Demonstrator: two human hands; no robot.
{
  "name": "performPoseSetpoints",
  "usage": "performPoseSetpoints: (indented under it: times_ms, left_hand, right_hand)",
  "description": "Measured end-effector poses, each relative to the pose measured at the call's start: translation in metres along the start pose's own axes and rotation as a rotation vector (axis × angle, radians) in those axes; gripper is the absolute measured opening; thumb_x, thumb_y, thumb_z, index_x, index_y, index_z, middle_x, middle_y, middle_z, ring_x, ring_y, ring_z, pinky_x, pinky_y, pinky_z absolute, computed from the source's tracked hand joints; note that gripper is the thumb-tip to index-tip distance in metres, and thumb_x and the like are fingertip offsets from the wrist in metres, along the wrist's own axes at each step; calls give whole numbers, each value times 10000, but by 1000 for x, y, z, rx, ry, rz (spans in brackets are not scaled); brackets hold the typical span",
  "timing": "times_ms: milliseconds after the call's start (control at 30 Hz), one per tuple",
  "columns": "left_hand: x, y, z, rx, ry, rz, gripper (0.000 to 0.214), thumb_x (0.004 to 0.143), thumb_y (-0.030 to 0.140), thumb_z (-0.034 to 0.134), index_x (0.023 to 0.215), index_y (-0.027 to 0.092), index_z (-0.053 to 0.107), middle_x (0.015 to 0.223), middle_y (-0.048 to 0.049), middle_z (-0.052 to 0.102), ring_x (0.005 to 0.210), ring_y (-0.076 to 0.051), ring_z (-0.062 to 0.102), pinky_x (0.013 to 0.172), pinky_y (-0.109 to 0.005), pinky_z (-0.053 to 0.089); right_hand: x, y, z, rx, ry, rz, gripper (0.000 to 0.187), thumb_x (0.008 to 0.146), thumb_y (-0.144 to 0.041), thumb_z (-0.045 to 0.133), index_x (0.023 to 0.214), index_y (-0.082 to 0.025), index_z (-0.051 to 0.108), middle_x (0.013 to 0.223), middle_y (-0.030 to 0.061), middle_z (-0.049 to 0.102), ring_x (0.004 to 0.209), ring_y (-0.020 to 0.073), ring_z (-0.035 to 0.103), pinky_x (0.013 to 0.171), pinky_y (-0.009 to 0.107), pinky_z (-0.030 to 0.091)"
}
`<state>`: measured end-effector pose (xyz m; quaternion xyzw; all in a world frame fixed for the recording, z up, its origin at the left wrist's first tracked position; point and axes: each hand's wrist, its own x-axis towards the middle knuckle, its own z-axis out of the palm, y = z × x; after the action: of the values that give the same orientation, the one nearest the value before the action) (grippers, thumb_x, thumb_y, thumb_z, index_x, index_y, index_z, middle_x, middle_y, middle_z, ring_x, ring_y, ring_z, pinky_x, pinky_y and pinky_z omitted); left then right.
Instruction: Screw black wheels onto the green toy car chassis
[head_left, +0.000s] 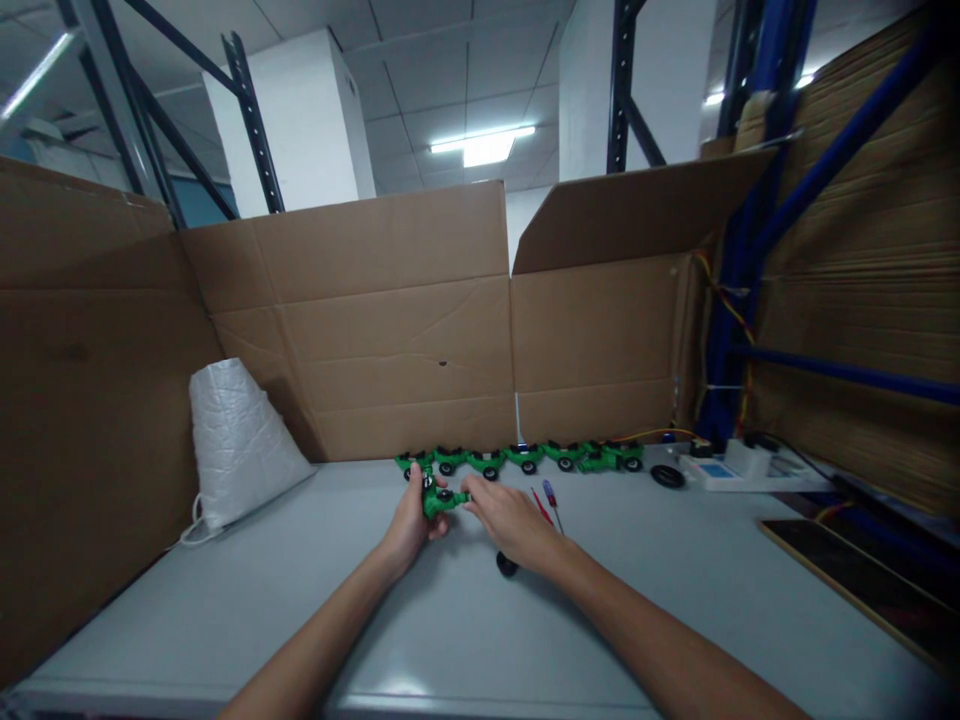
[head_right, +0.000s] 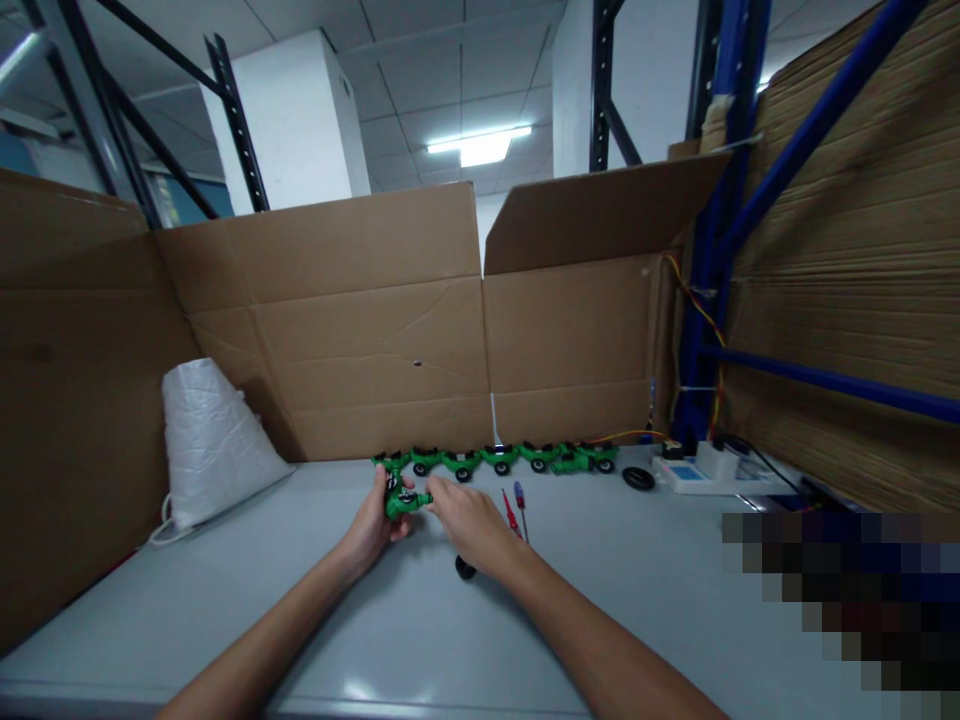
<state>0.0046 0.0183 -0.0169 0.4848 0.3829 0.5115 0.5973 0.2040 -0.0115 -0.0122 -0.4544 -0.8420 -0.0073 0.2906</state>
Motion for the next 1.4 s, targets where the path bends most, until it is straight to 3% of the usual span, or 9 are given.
performPoseSetpoints:
  times_ms: [200, 567, 900, 1133, 1267, 1400]
  left_hand:
    - [-3, 2, 0, 0, -18, -50, 731, 854, 895, 467, 1053, 199, 568, 704, 17, 624, 381, -94, 490, 391, -190, 151]
    - [3, 0, -2, -64, -46, -55, 689, 897, 839, 492, 1059, 176, 579, 802, -32, 673, 512, -144, 622, 426, -207, 306]
    - [0, 4, -2, -104, -68, -80, 632, 989, 764, 397, 1057, 169, 599, 889, -76, 709, 656, -200, 727, 474, -221, 457]
    - [-6, 12, 3, -153, -110, -81, 668, 975, 786, 399, 1045, 157, 614, 892, -83, 714, 671, -207, 744, 455, -220, 483]
    - [-4, 11, 3, -144, -112, -88, 627, 954, 767, 497, 1048, 158, 613, 890, -78, 717, 684, -206, 747, 475, -228, 510]
    - [-3, 4, 2, -82, -126, -18, 512, 871, 605, 770, 1090, 175, 600, 945, -71, 724, 728, -193, 750, 512, -217, 512]
  right_hand:
    - [1, 1, -4, -80, 36, -34, 66, 1067, -216, 553, 1123, -248, 542, 1101, 43, 716, 986, 236, 702, 736, 283, 415]
    - [1, 0, -11, -135, 46, -20, 107, 1082, -183, 498, 1166, -238, 535, 1119, 59, 717, 1021, 247, 690, 758, 299, 436]
    - [1, 3, -6, -178, 58, -8, 119, 1069, -180, 520, 1170, -238, 546, 1127, 63, 715, 998, 242, 690, 746, 293, 439]
    - [0, 4, -7, -159, 78, -3, 153, 1083, -169, 471, 1188, -243, 554, 1120, 75, 722, 995, 250, 695, 763, 305, 440]
    - [0, 3, -7, -108, 86, 22, 155, 1079, -166, 468, 1169, -247, 565, 1080, 76, 732, 990, 254, 702, 764, 305, 439]
    - [0, 4, -5, -50, 107, 77, 133, 1092, -222, 465, 1185, -243, 557, 1100, 87, 739, 998, 264, 710, 758, 311, 444]
